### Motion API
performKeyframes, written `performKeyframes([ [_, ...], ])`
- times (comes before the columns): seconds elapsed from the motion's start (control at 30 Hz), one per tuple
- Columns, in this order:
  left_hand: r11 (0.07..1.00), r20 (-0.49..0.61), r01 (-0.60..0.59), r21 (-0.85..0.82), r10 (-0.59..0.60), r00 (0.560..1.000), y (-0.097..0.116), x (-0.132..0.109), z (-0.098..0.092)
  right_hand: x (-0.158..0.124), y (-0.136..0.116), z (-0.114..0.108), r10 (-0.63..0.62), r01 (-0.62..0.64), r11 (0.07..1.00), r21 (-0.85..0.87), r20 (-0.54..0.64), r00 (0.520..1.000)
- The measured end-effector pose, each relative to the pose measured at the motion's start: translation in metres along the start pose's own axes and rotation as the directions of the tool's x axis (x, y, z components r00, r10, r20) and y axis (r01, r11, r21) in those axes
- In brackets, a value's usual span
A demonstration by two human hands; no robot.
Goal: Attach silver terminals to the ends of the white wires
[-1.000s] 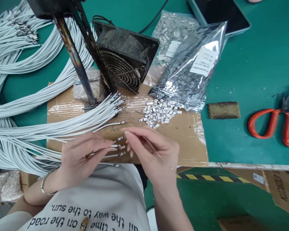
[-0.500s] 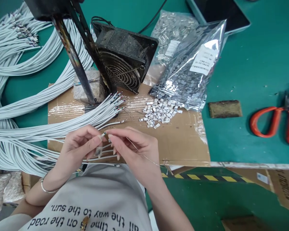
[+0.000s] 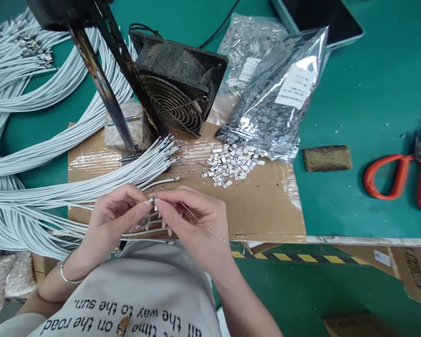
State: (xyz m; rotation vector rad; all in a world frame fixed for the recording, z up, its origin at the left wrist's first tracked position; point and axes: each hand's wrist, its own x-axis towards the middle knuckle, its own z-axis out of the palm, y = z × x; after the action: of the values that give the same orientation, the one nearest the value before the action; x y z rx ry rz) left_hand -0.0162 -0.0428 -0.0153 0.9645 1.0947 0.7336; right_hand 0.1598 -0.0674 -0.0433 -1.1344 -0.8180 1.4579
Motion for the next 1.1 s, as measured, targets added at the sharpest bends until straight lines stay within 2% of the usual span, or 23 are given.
performKeyframes([
  [0.1,1.0,0.001,-0.014,0.02,0.014,1.0,-0.001,0.0,-0.001,0.001,0.002,-0.001,0.031,-0.032,0.998,0.054,0.017,0.999],
  [0.23,0.999,0.008,-0.018,0.038,0.018,1.0,0.0,0.0,-0.002,0.001,0.0,-0.002,0.128,-0.14,0.974,0.178,0.075,0.989],
  [0.33,0.996,0.017,-0.035,0.08,0.033,0.999,0.003,-0.002,-0.003,0.0,-0.006,-0.001,0.168,-0.18,0.967,0.182,0.078,0.983],
  [0.43,0.99,0.049,-0.059,0.128,0.053,0.997,0.004,-0.004,-0.006,-0.001,-0.012,-0.004,0.106,-0.113,0.989,0.09,0.084,0.991],
  [0.53,0.987,0.074,-0.032,0.157,0.021,0.997,0.005,-0.005,-0.01,-0.001,-0.014,-0.01,-0.002,0.002,1.0,-0.003,0.117,0.993],
  [0.7,0.988,0.118,0.013,0.156,-0.032,0.992,0.006,-0.001,-0.014,0.002,-0.014,-0.018,-0.183,0.206,0.974,-0.09,0.216,0.959],
  [0.9,0.994,0.143,0.043,0.099,-0.056,0.988,0.007,0.0,-0.016,0.004,-0.012,-0.023,-0.203,0.249,0.959,-0.135,0.287,0.936],
  [1.1,0.992,0.128,0.016,0.128,-0.033,0.991,0.009,-0.001,-0.012,0.002,-0.02,-0.022,-0.252,0.326,0.898,-0.295,0.261,0.932],
])
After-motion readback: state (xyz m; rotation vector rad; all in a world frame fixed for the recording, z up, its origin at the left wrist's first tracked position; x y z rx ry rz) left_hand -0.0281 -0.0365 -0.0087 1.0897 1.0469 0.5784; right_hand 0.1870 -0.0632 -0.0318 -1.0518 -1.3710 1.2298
